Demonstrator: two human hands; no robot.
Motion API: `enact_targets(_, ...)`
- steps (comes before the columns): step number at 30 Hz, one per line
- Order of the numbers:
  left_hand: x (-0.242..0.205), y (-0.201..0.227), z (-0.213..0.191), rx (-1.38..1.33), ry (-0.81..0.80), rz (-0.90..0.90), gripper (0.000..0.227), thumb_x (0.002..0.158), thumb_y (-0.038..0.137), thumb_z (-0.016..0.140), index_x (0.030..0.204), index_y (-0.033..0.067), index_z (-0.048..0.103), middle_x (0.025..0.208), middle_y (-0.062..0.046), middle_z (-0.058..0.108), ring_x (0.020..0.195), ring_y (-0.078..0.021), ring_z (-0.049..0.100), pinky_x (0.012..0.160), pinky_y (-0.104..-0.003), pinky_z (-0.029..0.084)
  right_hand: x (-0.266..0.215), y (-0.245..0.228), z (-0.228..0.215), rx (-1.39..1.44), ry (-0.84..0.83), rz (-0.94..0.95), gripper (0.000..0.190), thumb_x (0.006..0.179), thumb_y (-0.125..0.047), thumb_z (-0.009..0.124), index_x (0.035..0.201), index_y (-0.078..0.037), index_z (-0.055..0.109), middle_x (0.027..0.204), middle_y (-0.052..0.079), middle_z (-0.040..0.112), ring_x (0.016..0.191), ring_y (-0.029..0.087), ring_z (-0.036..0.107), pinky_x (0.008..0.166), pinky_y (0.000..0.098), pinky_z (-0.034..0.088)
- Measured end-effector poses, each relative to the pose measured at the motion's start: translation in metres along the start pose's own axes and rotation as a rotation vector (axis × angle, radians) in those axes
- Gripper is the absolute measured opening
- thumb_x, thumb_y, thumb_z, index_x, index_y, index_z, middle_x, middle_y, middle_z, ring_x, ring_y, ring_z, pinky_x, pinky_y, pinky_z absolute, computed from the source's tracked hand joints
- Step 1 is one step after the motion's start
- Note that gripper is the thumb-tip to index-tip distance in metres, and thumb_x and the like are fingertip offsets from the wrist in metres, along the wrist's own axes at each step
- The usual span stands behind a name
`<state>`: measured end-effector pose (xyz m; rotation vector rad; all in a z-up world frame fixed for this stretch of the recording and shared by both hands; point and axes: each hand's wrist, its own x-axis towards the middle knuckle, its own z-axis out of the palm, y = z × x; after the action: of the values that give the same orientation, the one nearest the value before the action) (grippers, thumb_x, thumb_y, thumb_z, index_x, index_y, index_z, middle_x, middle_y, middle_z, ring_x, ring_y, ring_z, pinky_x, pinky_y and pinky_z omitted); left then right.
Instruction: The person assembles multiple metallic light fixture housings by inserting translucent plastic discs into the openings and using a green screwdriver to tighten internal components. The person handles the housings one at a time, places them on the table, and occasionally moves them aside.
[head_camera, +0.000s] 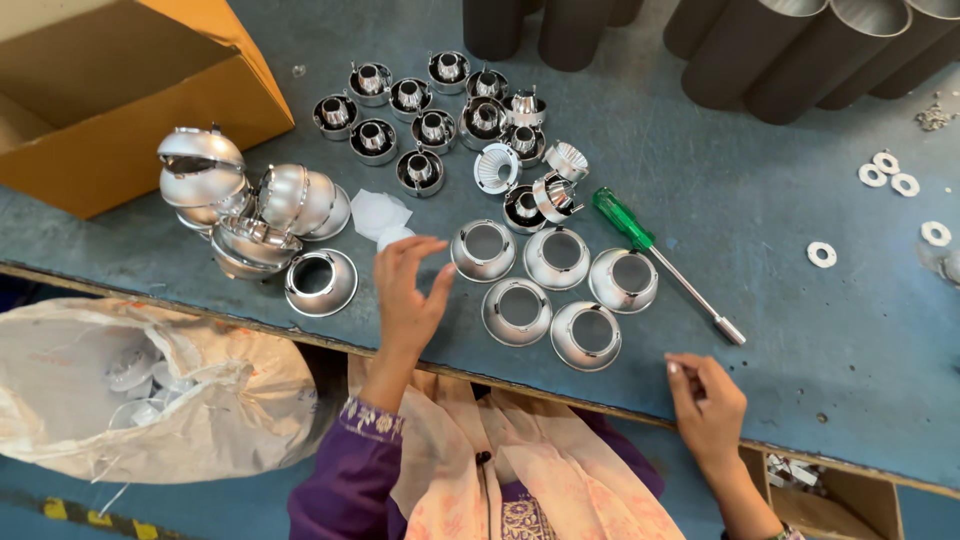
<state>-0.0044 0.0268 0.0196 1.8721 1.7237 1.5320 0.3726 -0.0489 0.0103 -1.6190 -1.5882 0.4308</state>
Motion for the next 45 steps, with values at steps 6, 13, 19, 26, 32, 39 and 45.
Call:
enact_targets(6,0.072,-0.005,0.059,0.135,-0.351,0.283,0.052,0.081,0.027,0.08,0.128,0.0149,0.064,0.124,-0.002,0.066,0.122,-0.0257,0.055,0.1,-0.047,0.036,-0.019,0.006,0.015,-0.381,0.153,-0.257,0.018,0.09,-0.015,0.078,0.078,-0.007,0.066,0.063,0.006,0.055,0.053,0.022,0.053,0.053,0.0353,0.041)
enact_targets(13,0.128,-0.017,0.119,0.531,-0.768,0.384,0.074,0.064,0.034,0.09,0.129,0.0136,0.061,0.119,-0.006,0.068,0.121,-0.0302,0.053,0.098,-0.049,0.036,-0.017,-0.003,0.014,-0.412,0.232,-0.378,0.018,0.089,-0.011,0.076,0.078,-0.009,0.062,0.065,0.004,0.054,0.055,0.024,0.053,0.054,0.0363,0.042)
enact_targets(19,0.146,-0.014,0.1,0.584,-0.808,0.376,0.079,0.058,0.047,0.09,0.125,0.0142,0.065,0.12,-0.007,0.066,0.119,-0.0309,0.053,0.099,-0.05,0.037,-0.016,-0.005,0.016,-0.422,0.246,-0.366,0.017,0.088,-0.011,0.076,0.077,-0.009,0.063,0.064,0.003,0.054,0.053,0.023,0.052,0.052,0.0361,0.042)
enact_targets(26,0.142,-0.011,0.059,0.287,-0.511,0.201,0.067,0.064,0.044,0.087,0.119,0.0103,0.069,0.117,-0.013,0.054,0.114,-0.0318,0.056,0.097,-0.047,0.045,-0.016,-0.003,0.016,-0.419,0.25,-0.368,0.016,0.088,-0.012,0.076,0.077,-0.01,0.064,0.064,0.002,0.053,0.054,0.022,0.053,0.052,0.0357,0.042)
enact_targets(32,0.047,0.012,0.014,-0.71,-0.347,-0.261,0.064,0.079,0.029,0.084,0.135,0.0082,0.061,0.131,-0.007,0.06,0.117,-0.0204,0.062,0.098,-0.038,0.053,-0.015,-0.015,0.006,-0.242,0.115,-0.177,0.008,0.085,-0.015,0.078,0.088,-0.012,0.072,0.075,0.001,0.064,0.06,0.018,0.058,0.058,0.0322,0.046)
enact_targets(39,-0.108,0.063,0.039,-1.033,-0.472,-0.493,0.067,0.08,0.002,0.082,0.14,0.0034,0.05,0.127,-0.007,0.062,0.118,-0.0154,0.062,0.104,-0.031,0.051,0.035,-0.035,0.019,0.054,-0.388,-0.51,0.087,0.072,-0.015,0.083,0.147,-0.004,0.042,0.149,0.02,0.048,0.138,0.039,0.045,0.112,0.0474,0.037)
enact_targets(45,-0.115,0.072,0.048,-0.887,-0.432,-0.364,0.075,0.078,0.006,0.085,0.142,0.0021,0.047,0.132,-0.009,0.048,0.125,-0.0168,0.057,0.108,-0.031,0.048,0.048,-0.039,0.035,0.037,-0.457,-0.405,0.092,0.063,-0.021,0.089,0.144,-0.007,0.045,0.14,0.013,0.055,0.135,0.037,0.049,0.114,0.0462,0.038)
